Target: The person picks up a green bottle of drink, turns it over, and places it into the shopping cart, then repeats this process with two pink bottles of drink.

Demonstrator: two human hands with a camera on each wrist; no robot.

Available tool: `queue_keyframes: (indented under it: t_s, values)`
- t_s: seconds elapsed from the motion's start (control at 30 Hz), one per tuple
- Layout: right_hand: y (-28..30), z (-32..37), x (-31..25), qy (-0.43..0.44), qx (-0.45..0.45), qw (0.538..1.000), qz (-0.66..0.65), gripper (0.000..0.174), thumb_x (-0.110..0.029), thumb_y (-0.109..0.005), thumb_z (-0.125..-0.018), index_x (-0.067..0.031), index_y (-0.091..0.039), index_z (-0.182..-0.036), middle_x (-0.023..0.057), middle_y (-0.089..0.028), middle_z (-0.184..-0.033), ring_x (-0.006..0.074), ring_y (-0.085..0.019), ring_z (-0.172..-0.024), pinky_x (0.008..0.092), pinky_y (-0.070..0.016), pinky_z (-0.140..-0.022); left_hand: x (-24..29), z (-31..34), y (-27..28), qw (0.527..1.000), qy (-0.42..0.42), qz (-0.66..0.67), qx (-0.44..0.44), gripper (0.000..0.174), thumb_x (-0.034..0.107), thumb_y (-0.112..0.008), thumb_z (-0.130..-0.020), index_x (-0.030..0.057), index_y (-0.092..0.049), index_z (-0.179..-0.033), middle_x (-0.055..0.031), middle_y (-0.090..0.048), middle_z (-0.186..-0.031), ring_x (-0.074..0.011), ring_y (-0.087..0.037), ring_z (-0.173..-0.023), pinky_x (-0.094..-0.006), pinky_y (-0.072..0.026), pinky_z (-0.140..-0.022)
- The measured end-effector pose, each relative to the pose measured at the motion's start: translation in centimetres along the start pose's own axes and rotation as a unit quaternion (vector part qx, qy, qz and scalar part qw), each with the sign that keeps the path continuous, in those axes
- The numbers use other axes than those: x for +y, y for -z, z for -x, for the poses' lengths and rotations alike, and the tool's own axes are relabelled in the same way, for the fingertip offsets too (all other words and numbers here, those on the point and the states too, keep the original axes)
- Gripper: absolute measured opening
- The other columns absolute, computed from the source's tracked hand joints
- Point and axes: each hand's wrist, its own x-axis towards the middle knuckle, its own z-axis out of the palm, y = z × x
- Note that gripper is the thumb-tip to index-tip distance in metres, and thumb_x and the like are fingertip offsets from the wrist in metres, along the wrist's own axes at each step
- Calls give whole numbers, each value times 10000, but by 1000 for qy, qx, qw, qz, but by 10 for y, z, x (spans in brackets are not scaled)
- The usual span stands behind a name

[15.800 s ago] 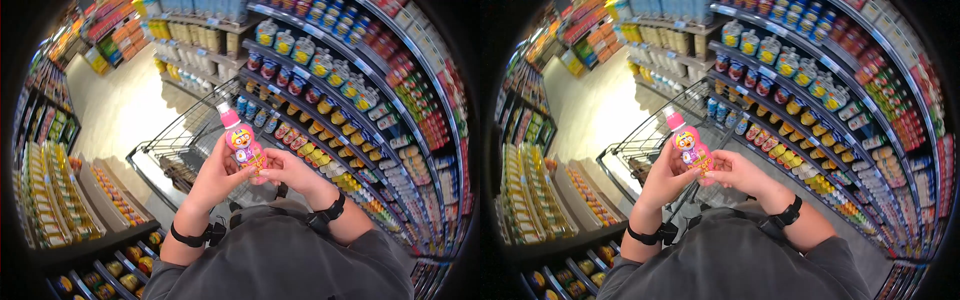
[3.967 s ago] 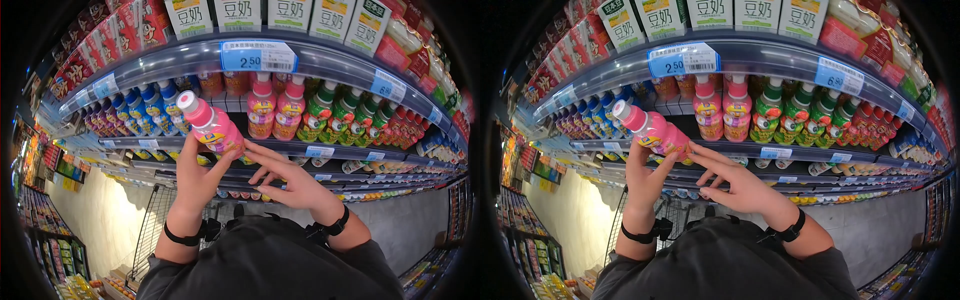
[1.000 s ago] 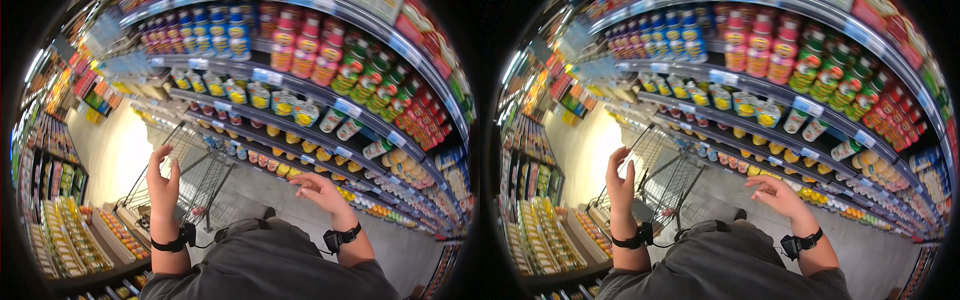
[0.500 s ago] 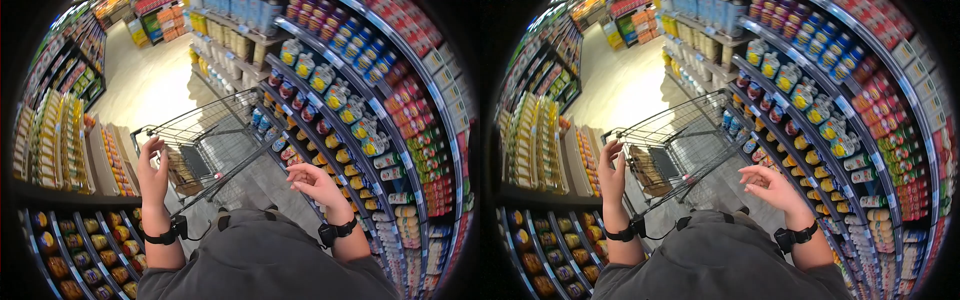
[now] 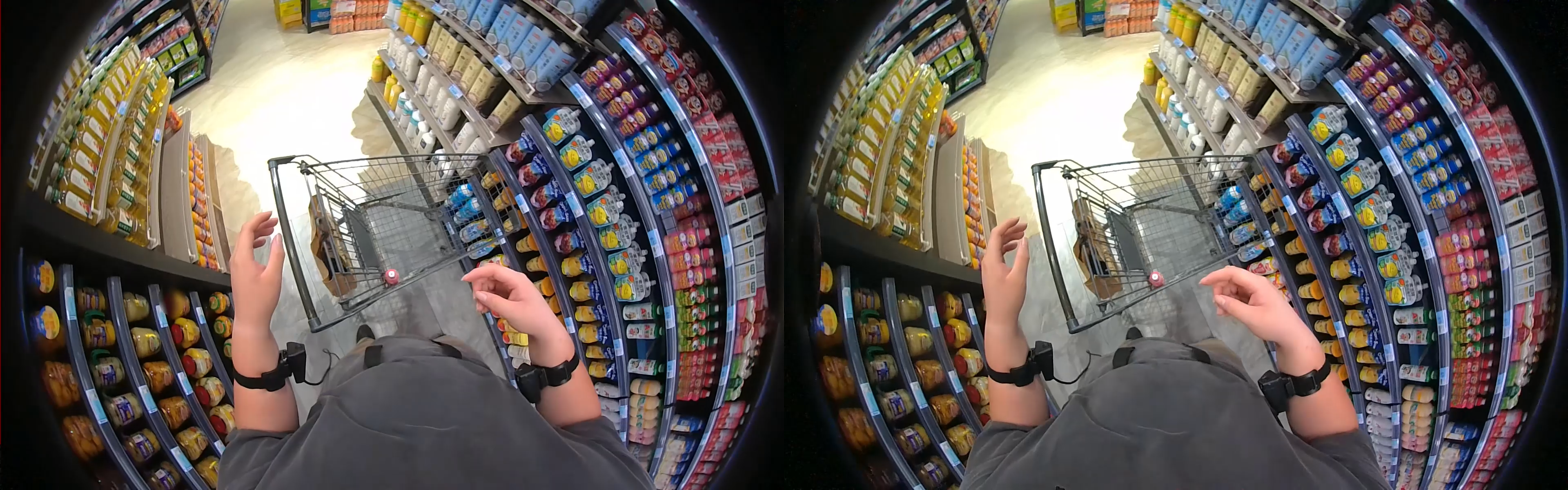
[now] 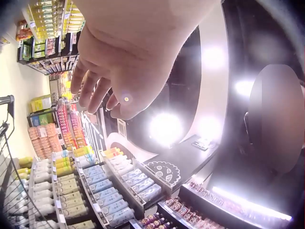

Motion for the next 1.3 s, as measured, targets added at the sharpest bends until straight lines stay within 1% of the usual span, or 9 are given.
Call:
queue_keyframes:
  t_s: [0.27,0.47,0.6,0.67,0.8,0.83,1.07,1.17,1.3]
  values:
    - [-25,-25,-3,-10,-37,998,50,391,83,-498,-936,-15,-643,-1286,-40,-513,-887,53,-527,-794,246,-513,-772,-35,10,18,999,31,10,11,348,72,-632,-967,32,-625,-1312,-122,-724,-1208,-235,-672,-1132,-370,-503,-976]
    - [-22,-48,7,-30,-52,997,53,407,89,-483,-924,-18,-648,-1280,-42,-504,-879,54,-520,-776,250,-515,-767,-44,14,17,999,44,-12,1,317,69,-612,-990,14,-627,-1302,-116,-725,-1186,-217,-668,-1123,-353,-510,-976]
    - [-15,-71,10,-31,-75,996,41,408,86,-481,-920,-17,-647,-1278,-39,-516,-881,56,-537,-783,246,-513,-763,-44,6,16,997,63,-32,-7,312,70,-619,-990,28,-632,-1299,-118,-726,-1186,-217,-668,-1115,-356,-513,-966]
    - [-6,-87,15,-39,-75,996,10,378,72,-514,-921,-14,-645,-1265,-37,-544,-865,68,-586,-782,240,-507,-744,-44,-3,12,997,66,-39,-6,317,70,-626,-976,33,-638,-1291,-121,-723,-1185,-235,-674,-1107,-366,-514,-961]
    - [18,-122,17,-33,-89,995,-12,283,14,-583,-988,-26,-651,-1260,-41,-581,-907,49,-575,-796,229,-500,-727,-43,-25,-5,996,70,-50,-5,322,67,-632,-962,37,-643,-1282,-125,-720,-1181,-252,-681,-1095,-375,-517,-952]
    - [24,-132,18,-51,-82,995,-20,244,-33,-643,-1000,-32,-655,-1244,-41,-621,-924,42,-577,-791,221,-492,-712,-43,-32,-11,996,72,-54,-7,322,67,-632,-962,37,-643,-1282,-125,-720,-1181,-252,-681,-1095,-375,-517,-952]
    - [74,-199,42,-98,-77,992,-23,233,-37,-692,-976,-46,-661,-1207,-34,-670,-948,29,-582,-787,211,-479,-687,-64,-79,-96,993,91,-20,-69,288,55,-650,-958,25,-656,-1244,-119,-723,-1146,-233,-683,-1054,-355,-512,-925]
    - [91,-228,85,-145,-66,987,-32,214,-28,-697,-965,-49,-660,-1174,-41,-661,-930,31,-580,-782,214,-475,-671,-88,-92,-149,985,111,34,-125,265,56,-648,-966,13,-655,-1227,-124,-724,-1113,-229,-691,-1025,-351,-523,-899]
    - [106,-269,167,-229,-50,972,-27,204,-54,-688,-957,-53,-657,-1159,-38,-654,-898,48,-574,-753,230,-471,-646,-160,-78,-239,953,207,46,-217,253,77,-643,-968,14,-652,-1212,-129,-734,-1043,-237,-696,-960,-352,-542,-856]
